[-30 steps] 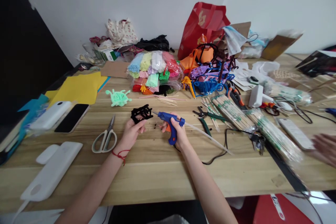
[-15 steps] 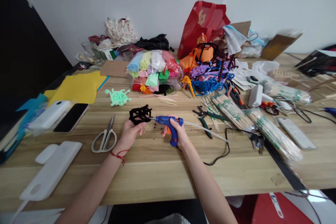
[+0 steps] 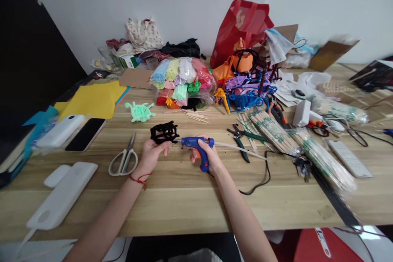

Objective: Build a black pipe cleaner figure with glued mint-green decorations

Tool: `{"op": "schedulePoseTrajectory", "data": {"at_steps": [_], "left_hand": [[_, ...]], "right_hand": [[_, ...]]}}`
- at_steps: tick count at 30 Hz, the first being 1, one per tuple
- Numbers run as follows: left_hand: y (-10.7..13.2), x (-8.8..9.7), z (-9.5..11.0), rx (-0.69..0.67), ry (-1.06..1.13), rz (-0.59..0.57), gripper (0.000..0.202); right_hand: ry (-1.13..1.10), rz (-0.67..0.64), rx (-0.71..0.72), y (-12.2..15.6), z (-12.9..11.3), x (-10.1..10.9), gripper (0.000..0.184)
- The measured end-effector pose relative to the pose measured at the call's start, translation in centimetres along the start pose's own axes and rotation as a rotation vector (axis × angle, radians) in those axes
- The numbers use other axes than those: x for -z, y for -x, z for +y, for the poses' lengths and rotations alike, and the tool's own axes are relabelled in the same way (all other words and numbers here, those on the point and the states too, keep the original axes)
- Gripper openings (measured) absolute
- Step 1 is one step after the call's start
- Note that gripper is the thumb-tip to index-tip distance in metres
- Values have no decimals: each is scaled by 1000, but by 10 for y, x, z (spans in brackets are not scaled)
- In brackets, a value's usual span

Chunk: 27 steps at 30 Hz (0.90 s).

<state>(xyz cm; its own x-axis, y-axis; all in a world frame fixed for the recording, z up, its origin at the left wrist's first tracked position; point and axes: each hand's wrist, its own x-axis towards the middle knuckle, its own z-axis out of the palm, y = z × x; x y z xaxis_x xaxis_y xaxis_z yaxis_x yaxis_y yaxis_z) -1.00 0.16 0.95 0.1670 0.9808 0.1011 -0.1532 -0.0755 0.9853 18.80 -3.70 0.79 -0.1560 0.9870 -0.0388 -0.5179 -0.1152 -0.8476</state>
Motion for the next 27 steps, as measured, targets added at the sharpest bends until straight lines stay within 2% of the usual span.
{"op": "schedulePoseTrajectory", "data": {"at_steps": [4,10,20,27], "left_hand": [[1,-3,8,12,-9,33,23],[3,-6,14,36,-22,49,27],[3,-5,11,56,-5,81,29],[4,-5,13,36,-3,57,29]], "right_hand": [[-5,6,6,0,0,-2,24],[-20,-9,-7,-1,0,-1,25],[-38,25,-44,0,1,-4,33],[-33,52,-48,0,0,-6,34]]}}
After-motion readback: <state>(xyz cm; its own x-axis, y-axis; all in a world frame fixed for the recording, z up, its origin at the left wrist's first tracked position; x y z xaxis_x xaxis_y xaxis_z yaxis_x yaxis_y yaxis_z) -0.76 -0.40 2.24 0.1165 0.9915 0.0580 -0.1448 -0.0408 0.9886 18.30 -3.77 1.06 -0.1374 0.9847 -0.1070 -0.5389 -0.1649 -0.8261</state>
